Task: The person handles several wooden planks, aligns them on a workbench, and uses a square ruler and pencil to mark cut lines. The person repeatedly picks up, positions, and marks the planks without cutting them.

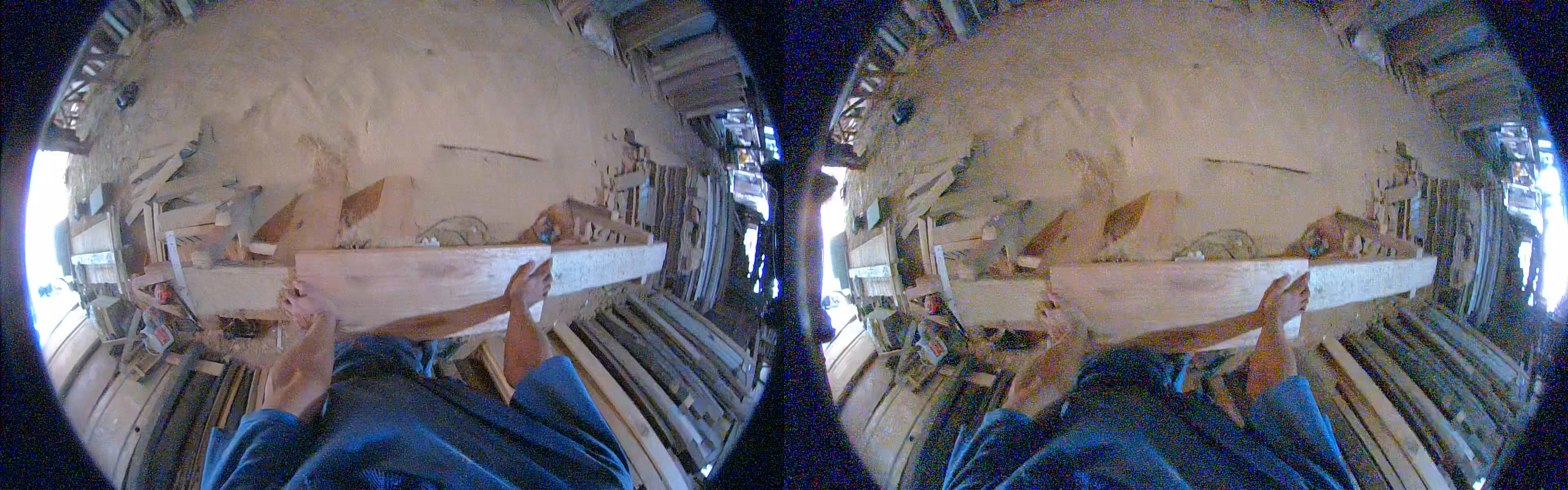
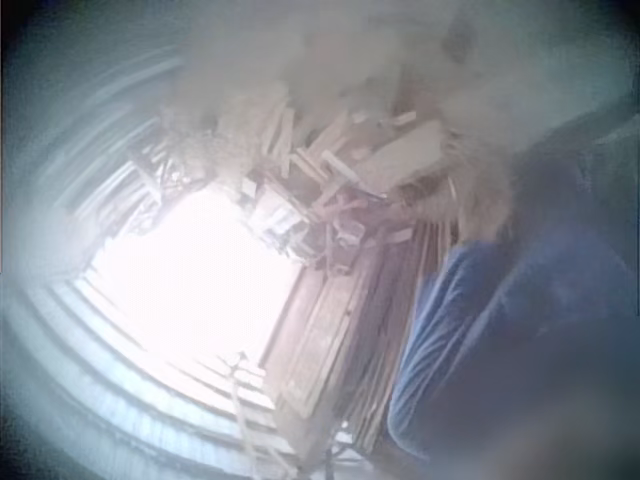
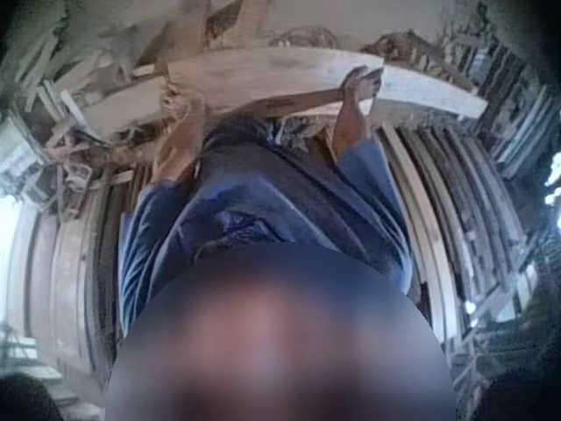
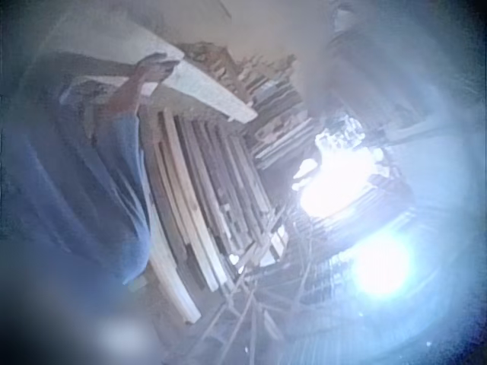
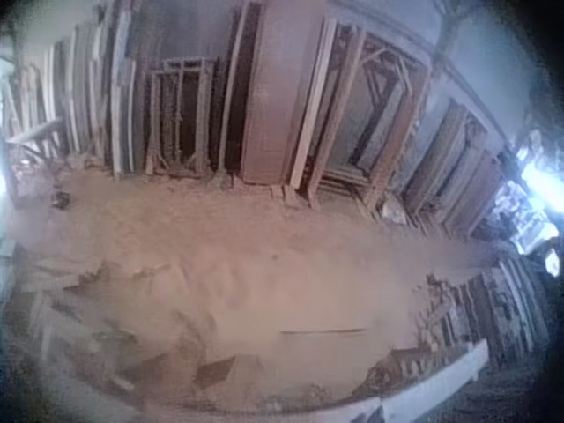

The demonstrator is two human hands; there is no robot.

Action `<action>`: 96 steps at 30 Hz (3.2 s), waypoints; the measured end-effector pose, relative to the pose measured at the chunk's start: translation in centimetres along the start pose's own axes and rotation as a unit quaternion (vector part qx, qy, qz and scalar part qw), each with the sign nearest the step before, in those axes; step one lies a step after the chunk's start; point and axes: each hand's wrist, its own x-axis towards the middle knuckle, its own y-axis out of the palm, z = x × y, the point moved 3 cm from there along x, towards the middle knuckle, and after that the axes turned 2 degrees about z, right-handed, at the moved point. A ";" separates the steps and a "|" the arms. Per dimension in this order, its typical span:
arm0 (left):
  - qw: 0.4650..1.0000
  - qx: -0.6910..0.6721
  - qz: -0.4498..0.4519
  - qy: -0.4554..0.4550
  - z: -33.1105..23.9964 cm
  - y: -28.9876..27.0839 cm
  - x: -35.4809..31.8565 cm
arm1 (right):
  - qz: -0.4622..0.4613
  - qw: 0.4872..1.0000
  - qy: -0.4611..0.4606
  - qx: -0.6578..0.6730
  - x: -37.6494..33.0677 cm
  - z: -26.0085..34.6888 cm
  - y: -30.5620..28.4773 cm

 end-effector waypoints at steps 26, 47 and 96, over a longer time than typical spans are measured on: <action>0.994 0.053 0.011 0.100 1.7 1.2 0.4 | 0.032 0.999 0.023 0.006 0.4 0.0 0.6; 0.977 0.096 -0.007 0.191 -3.5 -2.0 -1.9 | 0.052 0.990 -0.126 0.042 -18.1 14.0 -0.2; 0.633 -0.256 0.690 -0.238 -12.0 22.3 26.0 | 0.072 0.980 -0.183 0.042 -23.3 21.1 -3.0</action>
